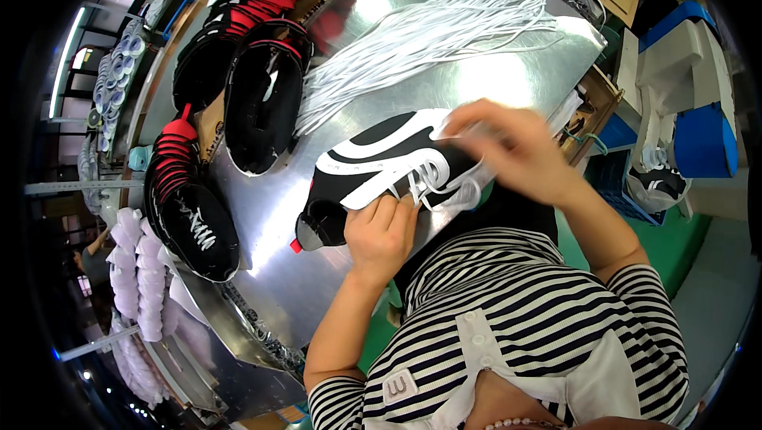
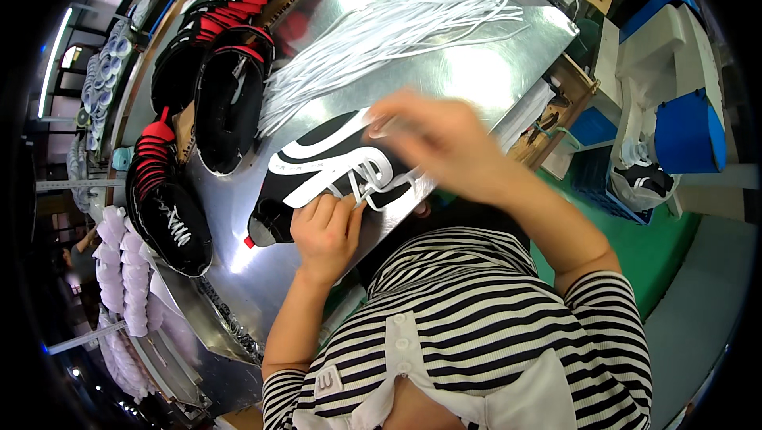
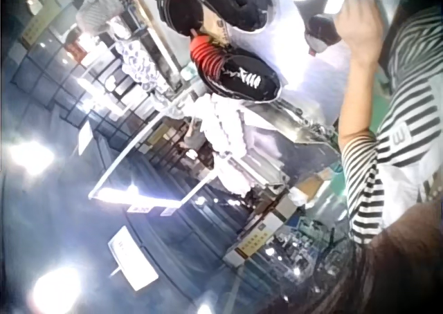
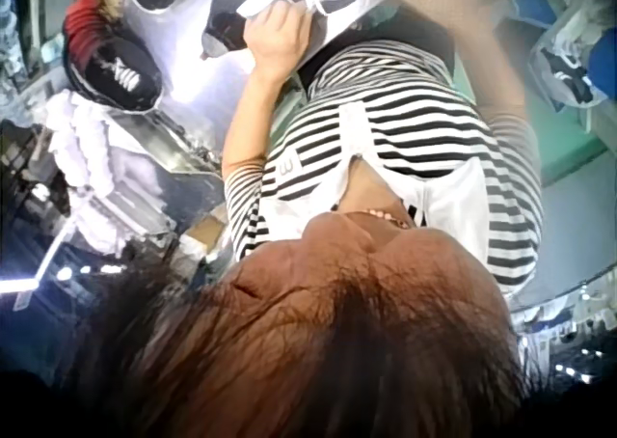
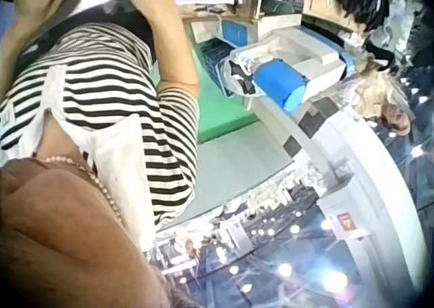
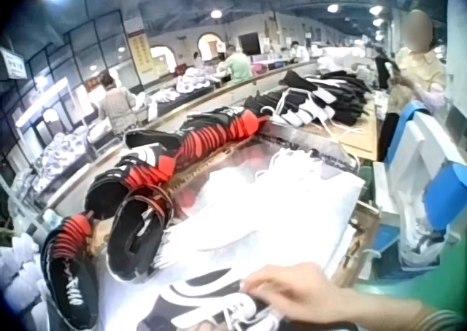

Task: The person laces a black and white athletic shoe by threading white laces through eyelets and pulling them tight.

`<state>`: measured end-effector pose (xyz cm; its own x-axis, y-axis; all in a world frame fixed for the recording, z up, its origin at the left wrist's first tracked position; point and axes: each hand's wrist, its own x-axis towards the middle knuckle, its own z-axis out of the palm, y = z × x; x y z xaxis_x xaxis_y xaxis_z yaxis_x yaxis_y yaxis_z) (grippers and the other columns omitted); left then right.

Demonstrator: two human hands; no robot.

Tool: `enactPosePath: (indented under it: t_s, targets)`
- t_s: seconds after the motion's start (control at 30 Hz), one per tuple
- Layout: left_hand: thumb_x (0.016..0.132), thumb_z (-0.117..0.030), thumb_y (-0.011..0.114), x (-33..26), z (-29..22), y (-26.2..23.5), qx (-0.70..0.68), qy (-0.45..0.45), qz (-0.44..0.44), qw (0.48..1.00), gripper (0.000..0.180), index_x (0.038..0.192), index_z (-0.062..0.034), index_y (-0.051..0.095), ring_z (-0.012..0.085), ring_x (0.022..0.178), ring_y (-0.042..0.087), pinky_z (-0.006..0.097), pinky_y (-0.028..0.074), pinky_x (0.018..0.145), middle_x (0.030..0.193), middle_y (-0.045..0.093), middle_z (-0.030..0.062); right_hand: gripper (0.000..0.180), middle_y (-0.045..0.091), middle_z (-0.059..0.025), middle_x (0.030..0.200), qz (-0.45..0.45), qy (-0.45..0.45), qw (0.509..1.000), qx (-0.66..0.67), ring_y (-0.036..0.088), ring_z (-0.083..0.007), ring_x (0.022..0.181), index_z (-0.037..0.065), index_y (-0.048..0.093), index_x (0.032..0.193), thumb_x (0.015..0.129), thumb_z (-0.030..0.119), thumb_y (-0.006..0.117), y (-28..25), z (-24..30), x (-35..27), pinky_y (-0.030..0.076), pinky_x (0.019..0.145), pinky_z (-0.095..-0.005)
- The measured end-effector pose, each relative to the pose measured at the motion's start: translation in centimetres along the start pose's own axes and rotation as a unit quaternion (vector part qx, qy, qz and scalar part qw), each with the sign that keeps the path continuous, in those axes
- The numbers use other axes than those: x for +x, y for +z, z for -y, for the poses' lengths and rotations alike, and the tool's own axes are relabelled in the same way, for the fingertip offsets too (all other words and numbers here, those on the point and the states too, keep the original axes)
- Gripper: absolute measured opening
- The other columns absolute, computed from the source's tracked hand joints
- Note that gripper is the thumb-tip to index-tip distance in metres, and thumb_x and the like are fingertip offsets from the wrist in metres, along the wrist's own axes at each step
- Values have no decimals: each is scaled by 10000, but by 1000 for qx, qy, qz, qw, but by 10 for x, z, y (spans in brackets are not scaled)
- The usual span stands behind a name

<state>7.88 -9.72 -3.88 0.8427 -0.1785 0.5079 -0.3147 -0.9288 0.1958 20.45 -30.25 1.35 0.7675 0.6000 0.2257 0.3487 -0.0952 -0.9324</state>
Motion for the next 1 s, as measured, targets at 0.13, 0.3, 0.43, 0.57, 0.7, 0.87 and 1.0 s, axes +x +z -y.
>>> enactPosePath:
  t_s: [0.13,0.3,0.43,0.57,0.7,0.87,1.0]
  targets:
    - [713,-73,759,3,2,-2,2,27,-12,1000,161,838,-66,657,216,647,548,336,394,556,688,510,36,238,658,-72,790,155,-157,933,-285,663,-284,701,65,601,1011,778,74,649,53,-14,6,500,582,-391]
    - [706,-60,753,-7,7,1,15,42,-24,999,159,837,-47,664,223,658,548,340,390,556,688,505,46,231,649,-86,725,223,-31,893,-389,663,-296,710,57,589,966,768,128,683,63,-19,13,486,576,-405]
    - [718,-65,748,-4,7,2,-3,55,-26,998,155,848,-44,666,210,655,540,338,381,556,686,497,42,199,695,-90,802,257,55,926,-271,676,-284,768,103,650,973,795,165,714,59,-21,27,495,656,-408]
    - [730,-73,746,0,11,2,-38,42,-10,998,155,859,-45,666,213,662,538,343,381,567,693,499,47,195,708,-73,831,214,130,962,-110,683,-237,785,88,695,965,776,113,734,55,-24,32,521,715,-349]
    - [722,-88,762,3,5,0,-53,33,9,998,176,864,-46,668,226,693,540,353,388,586,722,523,51,201,715,-63,918,-33,-30,994,104,671,-151,820,76,716,1009,901,240,672,18,-11,77,511,771,-326]
    - [700,-87,794,4,4,-1,-66,17,30,997,210,862,-65,662,237,672,527,359,384,587,704,516,50,120,584,74,721,-310,-218,885,272,350,38,478,37,625,1045,925,33,635,-111,48,112,259,426,-132]
    - [751,-84,768,7,5,-7,-94,-18,44,994,320,1045,-52,645,257,762,584,368,440,652,793,600,72,261,680,-18,1046,-22,68,983,170,613,-71,939,61,676,1132,892,161,697,-13,4,46,472,838,-241]
